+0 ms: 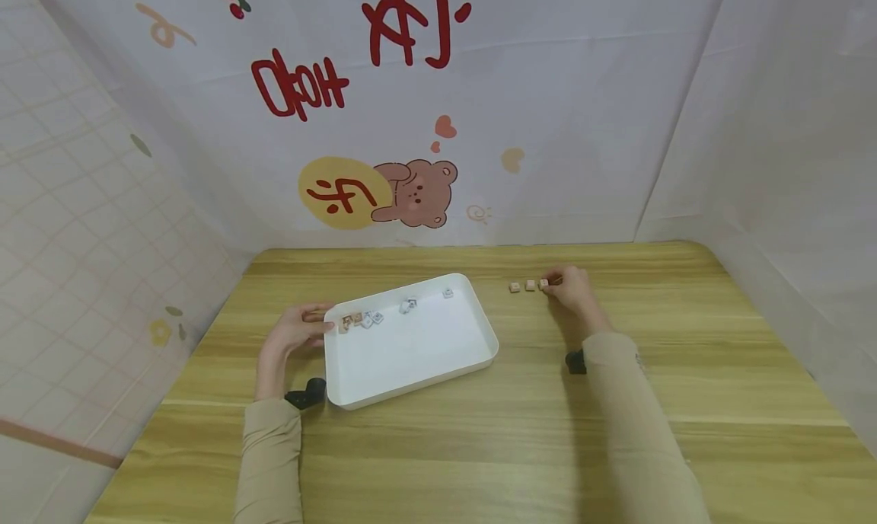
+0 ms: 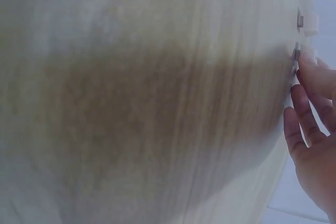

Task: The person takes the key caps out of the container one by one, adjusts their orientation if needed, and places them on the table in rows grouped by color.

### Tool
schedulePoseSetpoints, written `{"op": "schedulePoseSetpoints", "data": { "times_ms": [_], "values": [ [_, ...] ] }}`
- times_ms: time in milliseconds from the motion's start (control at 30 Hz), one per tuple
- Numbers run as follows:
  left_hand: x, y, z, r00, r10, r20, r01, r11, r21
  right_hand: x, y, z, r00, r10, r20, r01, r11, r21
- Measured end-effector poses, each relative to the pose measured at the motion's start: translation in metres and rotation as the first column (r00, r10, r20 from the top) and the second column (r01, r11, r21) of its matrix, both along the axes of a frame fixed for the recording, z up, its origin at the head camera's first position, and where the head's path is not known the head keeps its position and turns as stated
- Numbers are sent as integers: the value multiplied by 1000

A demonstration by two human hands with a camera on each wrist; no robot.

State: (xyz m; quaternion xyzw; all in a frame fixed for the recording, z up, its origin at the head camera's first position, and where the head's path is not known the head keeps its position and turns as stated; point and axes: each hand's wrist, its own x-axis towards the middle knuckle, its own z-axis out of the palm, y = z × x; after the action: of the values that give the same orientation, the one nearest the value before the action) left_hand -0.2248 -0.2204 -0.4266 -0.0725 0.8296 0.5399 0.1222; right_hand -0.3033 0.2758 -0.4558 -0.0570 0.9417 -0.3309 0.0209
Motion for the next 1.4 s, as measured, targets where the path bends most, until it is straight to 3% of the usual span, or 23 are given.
{"op": "schedulePoseSetpoints", "data": {
  "times_ms": [367, 700, 1067, 1233, 1400],
  "values": [
    [-1, 0, -1, 1000, 2, 4, -2, 1000, -11, -2, -1, 12, 1000, 28, -2, -28, 999, 18],
    [0, 1, 1, 1000, 8, 1, -8, 1000, -14, -4, -27, 38, 999, 43, -7, -44, 996, -79],
    [3, -3, 3, 1000, -11, -14, 11, 1000, 28, -17, -102, 45, 988, 103, -116, -128, 964, -231],
    [1, 0, 2, 1000, 21, 21, -21, 1000, 7, -18, -149, 45, 969, 201, -143, -236, 925, -297],
    [0, 1, 1, 999, 26, 24, -26, 1000, -3, -15, -193, 41, 947, 304, -105, -321, 907, -274]
  ]
}}
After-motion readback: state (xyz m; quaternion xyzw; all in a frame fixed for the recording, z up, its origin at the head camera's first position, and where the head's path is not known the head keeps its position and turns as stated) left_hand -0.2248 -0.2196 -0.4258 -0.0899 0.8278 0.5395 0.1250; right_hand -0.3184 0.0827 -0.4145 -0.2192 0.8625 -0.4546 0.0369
